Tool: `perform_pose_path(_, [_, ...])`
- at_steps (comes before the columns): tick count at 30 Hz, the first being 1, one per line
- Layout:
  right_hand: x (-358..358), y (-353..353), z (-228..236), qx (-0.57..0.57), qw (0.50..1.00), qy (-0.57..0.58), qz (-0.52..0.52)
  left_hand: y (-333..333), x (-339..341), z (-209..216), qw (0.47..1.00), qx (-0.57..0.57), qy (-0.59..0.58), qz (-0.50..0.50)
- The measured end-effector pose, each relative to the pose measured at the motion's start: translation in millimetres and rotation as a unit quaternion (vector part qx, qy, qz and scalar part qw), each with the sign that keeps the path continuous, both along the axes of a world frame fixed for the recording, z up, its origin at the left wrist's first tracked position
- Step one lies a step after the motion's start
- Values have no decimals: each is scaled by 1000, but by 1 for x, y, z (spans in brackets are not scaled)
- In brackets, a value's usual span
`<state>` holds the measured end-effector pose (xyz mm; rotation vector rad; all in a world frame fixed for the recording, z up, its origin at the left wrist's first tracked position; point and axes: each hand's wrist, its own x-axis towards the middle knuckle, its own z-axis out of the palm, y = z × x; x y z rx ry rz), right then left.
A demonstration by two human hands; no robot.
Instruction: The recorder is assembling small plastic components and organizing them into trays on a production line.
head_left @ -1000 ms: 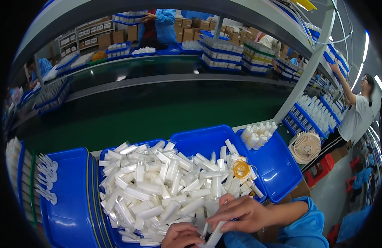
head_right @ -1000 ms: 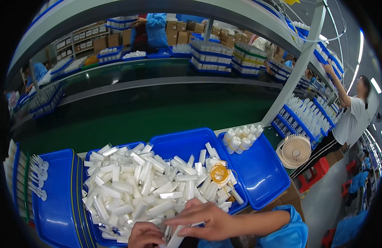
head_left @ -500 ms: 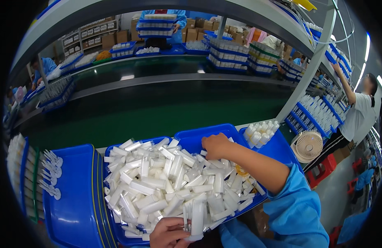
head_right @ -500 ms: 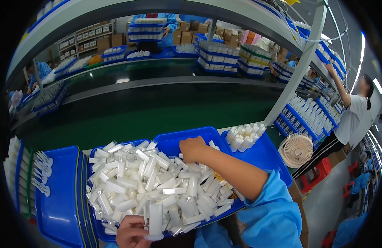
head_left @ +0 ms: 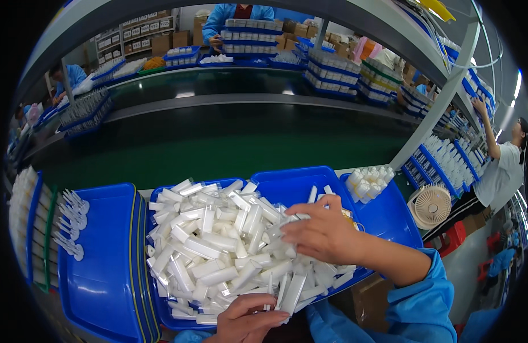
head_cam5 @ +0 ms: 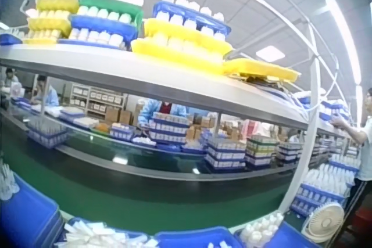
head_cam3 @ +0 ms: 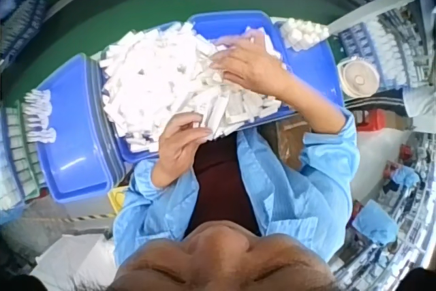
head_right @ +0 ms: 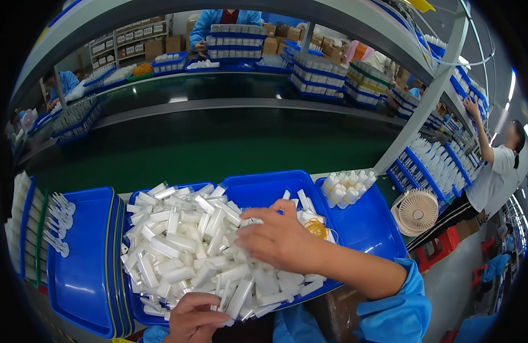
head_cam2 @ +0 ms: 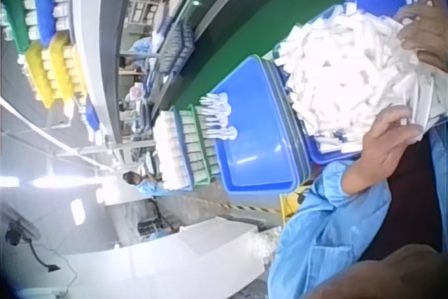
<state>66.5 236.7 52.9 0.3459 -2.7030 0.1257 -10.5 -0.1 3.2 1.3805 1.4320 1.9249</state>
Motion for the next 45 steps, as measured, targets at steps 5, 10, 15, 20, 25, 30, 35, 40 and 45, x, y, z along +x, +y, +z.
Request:
perform_pose_path(5, [14, -19, 14, -26, 999, 3, 34, 7, 1, 2, 1000, -16, 20, -1])
perform_pose_path(10, [18, -16, 26, -69, 994, -38, 71, 6, 2, 3, 999, -29, 22, -11])
perform_pose_path(15, [27, -10, 21, -386, 883, -233, 130, 4, -1, 2, 996, 2, 38, -82])
perform_pose_path(20, [36, -25, 17, -450, 837, -266, 163, 11, -2, -2, 985, 57, 76, -143])
perform_pose_path(25, [44, -53, 15, -420, 864, -231, 155, 6, 4, -5, 993, 18, 64, -101])
perform_pose_path(30, [41, -57, 8, -404, 878, -204, 159, 4, 4, -9, 995, 24, 34, -90])
perform_pose_path(35, [15, 9, -14, -481, 843, -241, -13, 2, -2, 2, 998, -27, 31, -48])
perform_pose_path(40, [-8, 121, -45, 29, 959, -192, -204, 3, -7, 7, 992, 20, 123, -17])
perform_pose_path(45, [-31, 137, -61, 31, 948, -265, -172, 1, -9, 20, 991, 38, 129, 27])
